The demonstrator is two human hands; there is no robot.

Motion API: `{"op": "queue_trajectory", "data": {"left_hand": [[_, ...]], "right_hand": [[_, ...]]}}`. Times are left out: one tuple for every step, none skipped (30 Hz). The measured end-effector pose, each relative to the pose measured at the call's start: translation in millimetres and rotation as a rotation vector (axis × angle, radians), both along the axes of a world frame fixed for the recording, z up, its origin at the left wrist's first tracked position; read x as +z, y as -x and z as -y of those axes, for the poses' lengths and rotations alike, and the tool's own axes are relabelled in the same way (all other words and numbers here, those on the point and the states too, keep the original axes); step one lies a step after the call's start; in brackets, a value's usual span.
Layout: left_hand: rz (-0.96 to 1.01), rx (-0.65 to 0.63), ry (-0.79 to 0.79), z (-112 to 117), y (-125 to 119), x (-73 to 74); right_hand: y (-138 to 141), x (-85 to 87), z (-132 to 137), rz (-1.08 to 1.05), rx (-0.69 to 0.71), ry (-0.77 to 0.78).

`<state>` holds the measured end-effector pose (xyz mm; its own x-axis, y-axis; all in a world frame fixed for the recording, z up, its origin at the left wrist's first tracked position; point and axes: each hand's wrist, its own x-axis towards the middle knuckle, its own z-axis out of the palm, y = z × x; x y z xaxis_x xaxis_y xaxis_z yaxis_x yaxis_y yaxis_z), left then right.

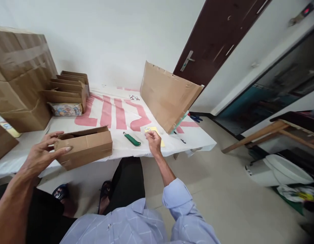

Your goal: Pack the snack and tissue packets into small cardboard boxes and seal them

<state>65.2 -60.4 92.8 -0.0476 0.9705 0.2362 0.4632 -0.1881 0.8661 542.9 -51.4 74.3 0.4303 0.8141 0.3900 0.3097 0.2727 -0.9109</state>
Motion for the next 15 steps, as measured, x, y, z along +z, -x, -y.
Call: {"op": "queue_trajectory", "data": {"left_hand": [[-0.019,0.01,-0.006,0,1,-1.4],[-0.039,0.015,-0.013,0,2,-2.6],[-0.057,0.02,-0.019,0,4,-3.6],[-0.074,0.025,-0.023,0,5,-4.4],[-0.092,0.03,-0.024,0,7,-4.7],[-0.105,0.036,-0.022,0,8,-4.6],[-0.112,0.041,-0.017,0,9,-4.2],[-0.114,0.046,-0.014,0,9,-3.6],[-0.112,0.043,-0.012,1,9,-2.9],[-0.111,0.04,-0.014,1,8,-2.3],[-0.11,0.039,-0.02,2,8,-1.9],[-0.113,0.036,-0.025,2,8,-1.9],[-0.119,0.037,-0.031,3,8,-2.1],[-0.128,0.039,-0.038,3,8,-2.6],[-0.138,0.04,-0.045,3,9,-3.3]], "right_hand": [[-26,-5.7,-3,0.029,-0.086,0.007],[-51,-10.4,-6,0.036,-0.143,0.01],[-73,-14.2,-10,0.039,-0.189,0.011],[-92,-17.3,-14,0.04,-0.229,0.012],[-109,-20.0,-18,0.039,-0.261,0.016],[-124,-22.5,-22,0.041,-0.29,0.023],[-136,-25.1,-26,0.044,-0.313,0.033],[-146,-28.0,-30,0.049,-0.331,0.046],[-154,-31.3,-34,0.055,-0.345,0.062],[-162,-34.8,-39,0.062,-0.355,0.079],[-167,-38.6,-43,0.071,-0.363,0.096],[-172,-42.5,-48,0.081,-0.369,0.113],[-177,-46.3,-53,0.092,-0.373,0.129],[-181,-50.1,-58,0.103,-0.377,0.145],[-184,-53.6,-63,0.115,-0.38,0.159]]}}
